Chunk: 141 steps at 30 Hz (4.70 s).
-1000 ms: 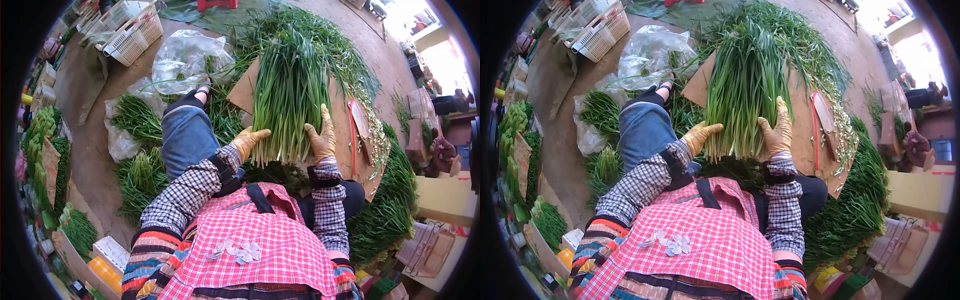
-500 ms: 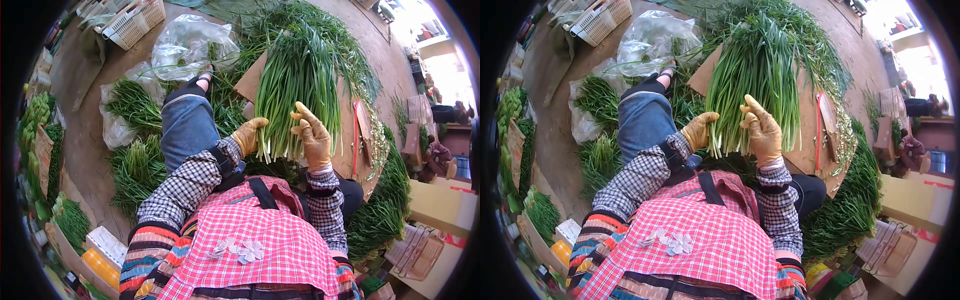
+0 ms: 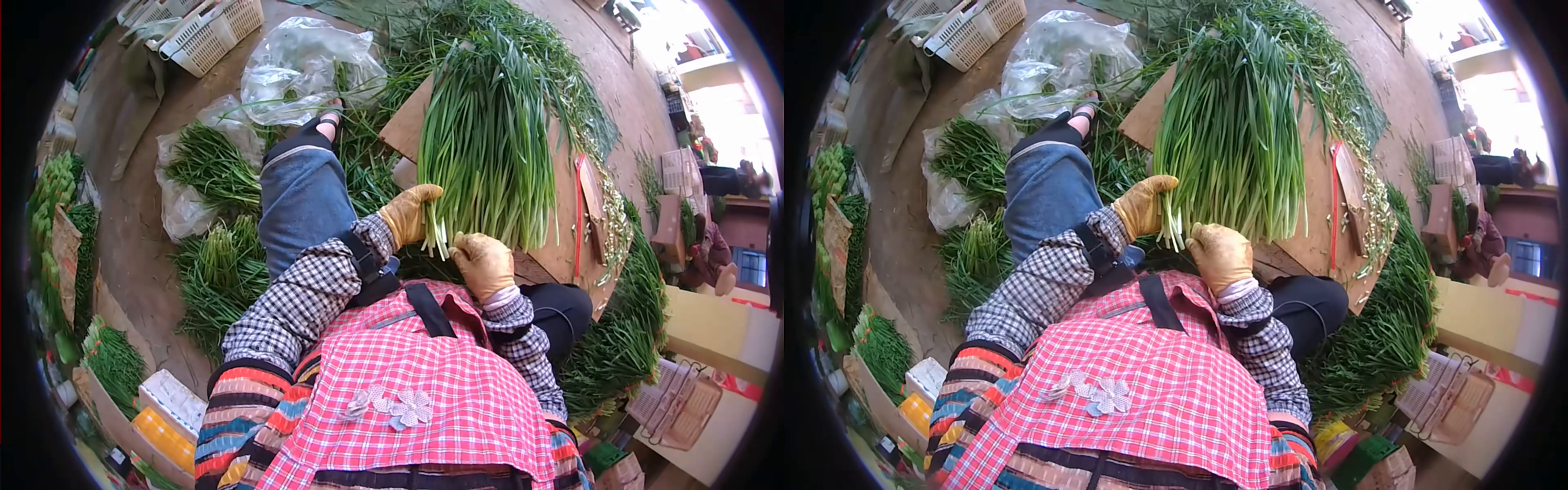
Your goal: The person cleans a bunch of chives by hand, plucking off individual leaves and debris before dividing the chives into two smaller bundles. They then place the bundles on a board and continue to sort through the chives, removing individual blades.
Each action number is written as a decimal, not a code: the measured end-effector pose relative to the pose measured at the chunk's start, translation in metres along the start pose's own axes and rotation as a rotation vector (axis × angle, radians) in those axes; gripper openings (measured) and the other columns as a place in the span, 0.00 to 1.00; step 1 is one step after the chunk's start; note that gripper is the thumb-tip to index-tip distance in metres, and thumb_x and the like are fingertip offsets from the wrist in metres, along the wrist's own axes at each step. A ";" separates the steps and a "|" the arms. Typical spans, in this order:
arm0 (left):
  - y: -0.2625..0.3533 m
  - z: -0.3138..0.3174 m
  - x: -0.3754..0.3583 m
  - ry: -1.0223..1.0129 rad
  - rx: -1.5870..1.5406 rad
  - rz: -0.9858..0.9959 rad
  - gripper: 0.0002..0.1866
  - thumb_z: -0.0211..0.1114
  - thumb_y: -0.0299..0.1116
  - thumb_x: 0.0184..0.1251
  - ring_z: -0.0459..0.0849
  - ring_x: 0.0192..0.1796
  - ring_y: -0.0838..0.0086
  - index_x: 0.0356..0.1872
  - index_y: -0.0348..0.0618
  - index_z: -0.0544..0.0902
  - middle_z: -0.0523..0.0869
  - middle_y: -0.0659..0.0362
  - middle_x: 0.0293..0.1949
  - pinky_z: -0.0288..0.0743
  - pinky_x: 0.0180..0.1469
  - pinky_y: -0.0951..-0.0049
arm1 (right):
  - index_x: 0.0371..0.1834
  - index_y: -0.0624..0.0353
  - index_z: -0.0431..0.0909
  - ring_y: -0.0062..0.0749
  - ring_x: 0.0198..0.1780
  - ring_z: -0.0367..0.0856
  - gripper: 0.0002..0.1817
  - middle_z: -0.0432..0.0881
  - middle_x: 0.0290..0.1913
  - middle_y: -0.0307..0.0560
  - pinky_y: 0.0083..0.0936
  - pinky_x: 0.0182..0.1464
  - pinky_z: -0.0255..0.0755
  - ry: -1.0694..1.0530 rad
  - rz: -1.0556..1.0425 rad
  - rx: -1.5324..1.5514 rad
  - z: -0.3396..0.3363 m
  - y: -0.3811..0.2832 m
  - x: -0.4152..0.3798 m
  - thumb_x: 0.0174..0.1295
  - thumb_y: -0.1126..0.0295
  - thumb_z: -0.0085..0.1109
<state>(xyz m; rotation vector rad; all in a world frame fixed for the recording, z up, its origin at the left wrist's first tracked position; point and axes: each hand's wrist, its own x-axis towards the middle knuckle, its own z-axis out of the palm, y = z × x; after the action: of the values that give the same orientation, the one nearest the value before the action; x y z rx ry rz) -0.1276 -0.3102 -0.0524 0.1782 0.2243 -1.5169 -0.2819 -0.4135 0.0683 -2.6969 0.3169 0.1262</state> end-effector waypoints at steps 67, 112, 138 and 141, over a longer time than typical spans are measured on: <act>-0.001 0.035 -0.018 -0.113 -0.001 -0.025 0.15 0.62 0.34 0.67 0.84 0.45 0.61 0.49 0.35 0.77 0.84 0.49 0.44 0.78 0.53 0.56 | 0.38 0.65 0.79 0.14 0.26 0.73 0.08 0.80 0.27 0.36 0.14 0.28 0.68 0.160 0.406 1.134 0.005 0.003 0.035 0.63 0.71 0.63; -0.018 0.038 -0.009 0.271 0.473 0.184 0.19 0.72 0.38 0.60 0.84 0.39 0.69 0.48 0.39 0.79 0.84 0.56 0.39 0.81 0.39 0.65 | 0.33 0.62 0.81 0.45 0.31 0.82 0.13 0.82 0.29 0.54 0.34 0.35 0.74 0.097 0.274 0.300 -0.024 0.014 0.035 0.58 0.61 0.62; -0.027 0.028 0.005 0.372 0.800 0.381 0.37 0.67 0.55 0.61 0.82 0.52 0.66 0.63 0.41 0.69 0.80 0.54 0.55 0.80 0.52 0.64 | 0.43 0.57 0.81 0.15 0.22 0.76 0.09 0.82 0.29 0.34 0.10 0.22 0.64 0.316 0.222 0.688 -0.192 -0.016 0.066 0.65 0.65 0.61; -0.025 0.029 0.003 0.430 0.530 0.250 0.27 0.65 0.48 0.65 0.86 0.43 0.66 0.56 0.38 0.75 0.84 0.53 0.46 0.83 0.45 0.64 | 0.45 0.59 0.81 0.18 0.33 0.79 0.09 0.84 0.39 0.39 0.14 0.28 0.69 0.470 -0.206 0.520 -0.253 0.042 0.119 0.65 0.69 0.58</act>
<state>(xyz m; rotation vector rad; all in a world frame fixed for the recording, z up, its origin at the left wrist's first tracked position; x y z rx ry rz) -0.1513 -0.3219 -0.0248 0.9259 0.1290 -1.2474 -0.1660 -0.5804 0.2647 -2.1903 0.1723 -0.5779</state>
